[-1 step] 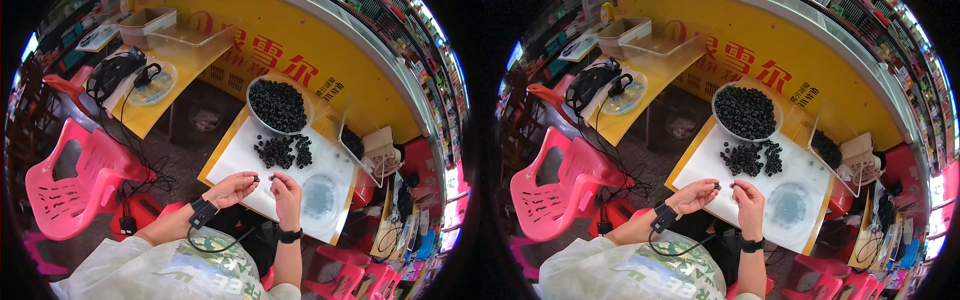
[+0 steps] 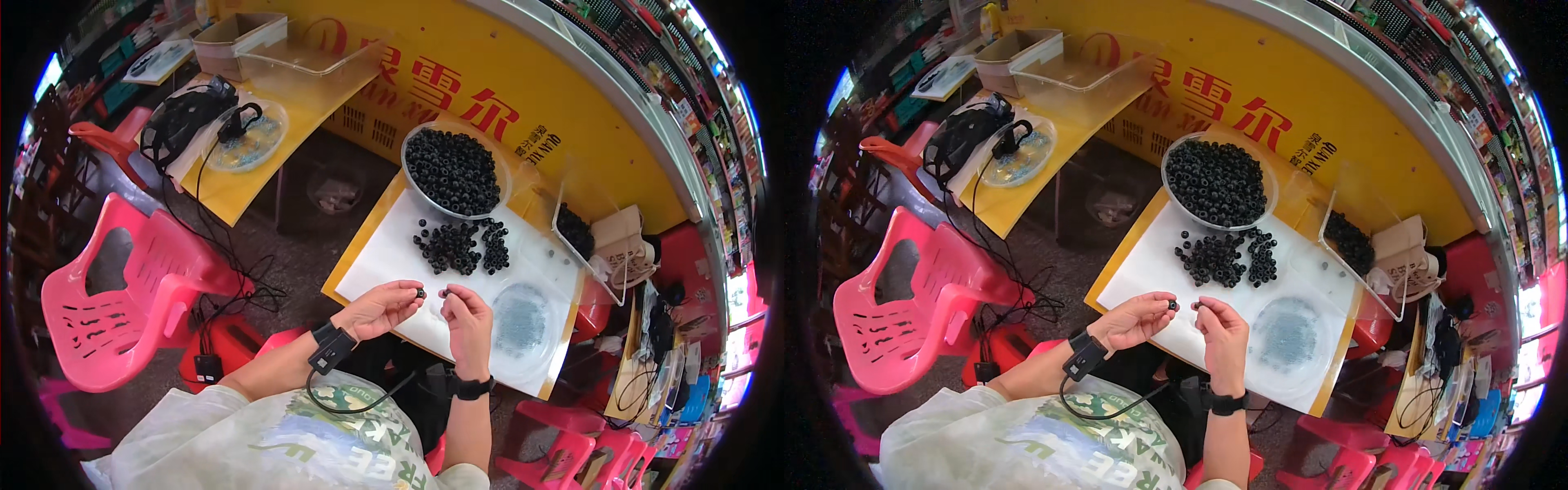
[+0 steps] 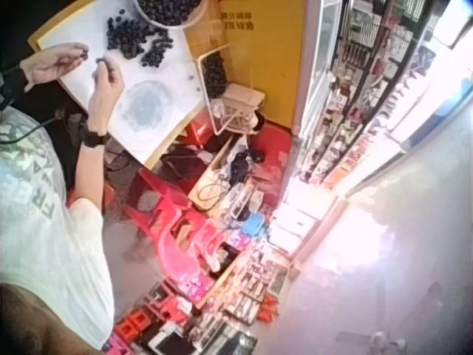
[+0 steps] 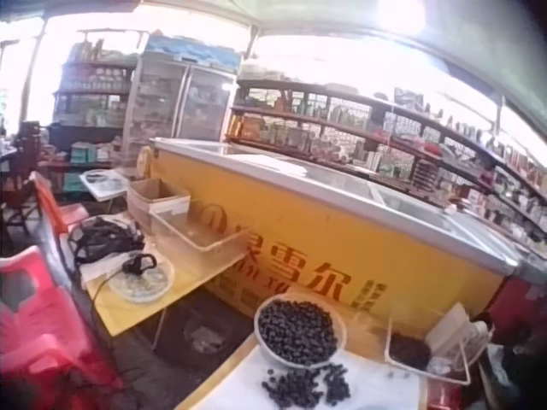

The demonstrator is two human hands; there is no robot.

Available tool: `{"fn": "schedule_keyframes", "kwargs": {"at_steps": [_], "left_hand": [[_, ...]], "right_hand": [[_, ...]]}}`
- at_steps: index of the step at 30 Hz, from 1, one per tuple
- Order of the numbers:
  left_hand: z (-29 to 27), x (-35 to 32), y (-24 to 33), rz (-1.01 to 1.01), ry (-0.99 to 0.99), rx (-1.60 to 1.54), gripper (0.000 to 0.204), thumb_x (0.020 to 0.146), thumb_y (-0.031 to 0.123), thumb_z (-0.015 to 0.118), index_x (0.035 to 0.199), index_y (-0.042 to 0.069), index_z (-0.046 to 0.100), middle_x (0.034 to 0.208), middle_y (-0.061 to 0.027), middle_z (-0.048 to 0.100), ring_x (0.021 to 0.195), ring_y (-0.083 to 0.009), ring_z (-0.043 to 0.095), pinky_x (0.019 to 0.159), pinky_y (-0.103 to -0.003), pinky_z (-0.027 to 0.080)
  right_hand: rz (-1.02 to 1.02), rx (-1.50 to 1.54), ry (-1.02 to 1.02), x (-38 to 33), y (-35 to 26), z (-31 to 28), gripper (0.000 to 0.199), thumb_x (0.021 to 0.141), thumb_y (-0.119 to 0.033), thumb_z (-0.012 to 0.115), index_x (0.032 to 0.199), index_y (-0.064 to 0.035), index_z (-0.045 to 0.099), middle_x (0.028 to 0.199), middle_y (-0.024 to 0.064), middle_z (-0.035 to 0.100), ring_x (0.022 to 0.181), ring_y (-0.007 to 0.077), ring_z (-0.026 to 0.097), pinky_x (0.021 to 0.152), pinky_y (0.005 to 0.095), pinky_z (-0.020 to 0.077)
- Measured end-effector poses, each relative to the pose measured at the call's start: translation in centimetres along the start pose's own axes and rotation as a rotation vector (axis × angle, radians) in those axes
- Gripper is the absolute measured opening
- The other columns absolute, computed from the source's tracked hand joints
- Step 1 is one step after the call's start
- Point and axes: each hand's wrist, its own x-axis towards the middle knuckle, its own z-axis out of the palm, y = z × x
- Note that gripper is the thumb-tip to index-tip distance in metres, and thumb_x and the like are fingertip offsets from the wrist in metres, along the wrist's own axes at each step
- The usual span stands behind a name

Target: The recorder is sitting at a workspace sorting through a large pile of black plastic beads, picking them up one by one to inspect or organize them.

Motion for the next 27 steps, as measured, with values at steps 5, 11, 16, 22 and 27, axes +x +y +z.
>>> {"fn": "schedule_keyframes", "kwargs": {"at_steps": [5,11,16,22,27], "left_hand": [[1.3,0.5,-0.8,-0.037,-0.028,0.060,0.021,0.094,0.005,0.063,0.114,0.002,0.059,0.101,-0.0076,0.066,0.089,-0.0125,0.067,0.080,-0.021,0.058],[1.9,0.5,-0.8,-0.034,-0.025,0.103,0.019,0.093,0.005,0.064,0.111,0.003,0.061,0.099,-0.0063,0.066,0.086,-0.0121,0.067,0.077,-0.022,0.058],[1.6,0.5,-0.8,-0.013,-0.026,0.126,0.018,0.092,0.004,0.065,0.109,0.003,0.062,0.097,-0.0066,0.067,0.085,-0.0124,0.067,0.077,-0.022,0.058],[1.8,0.3,-0.6,-0.003,-0.027,0.148,0.018,0.091,0.003,0.065,0.109,0.003,0.062,0.097,-0.0068,0.067,0.085,-0.0127,0.067,0.077,-0.022,0.058],[1.6,0.3,-0.5,0.049,-0.059,0.232,0.020,0.091,0.002,0.066,0.110,0.002,0.064,0.098,-0.0068,0.068,0.086,-0.0127,0.067,0.078,-0.023,0.058]], "right_hand": [[0.008,0.097,0.028,-1.8,0.4,-1.0,0.015,0.090,0.002,0.062,0.105,0.0044,0.064,0.094,0.0110,0.067,0.075,0.0107,0.059,0.073,0.0235,0.0502],[-0.046,0.037,0.046,-2.3,0.6,-0.7,0.016,0.090,0.002,0.064,0.105,0.0038,0.065,0.094,0.0102,0.068,0.074,0.0107,0.060,0.071,0.0221,0.0497],[-0.083,-0.046,0.068,-2.5,0.6,-0.1,0.014,0.088,0.001,0.067,0.102,0.0040,0.066,0.089,0.0078,0.069,0.071,0.0094,0.059,0.067,0.0203,0.0477],[-0.154,-0.211,0.101,-2.8,0.7,0.6,0.014,0.086,0.001,0.070,0.099,0.0038,0.069,0.087,0.0046,0.069,0.072,0.0069,0.059,0.066,0.0188,0.0456],[-0.165,-0.356,0.121,-3.4,0.4,1.3,0.015,0.086,0.000,0.071,0.100,0.0041,0.069,0.089,0.0041,0.070,0.076,0.0063,0.060,0.069,0.0184,0.0465]]}}
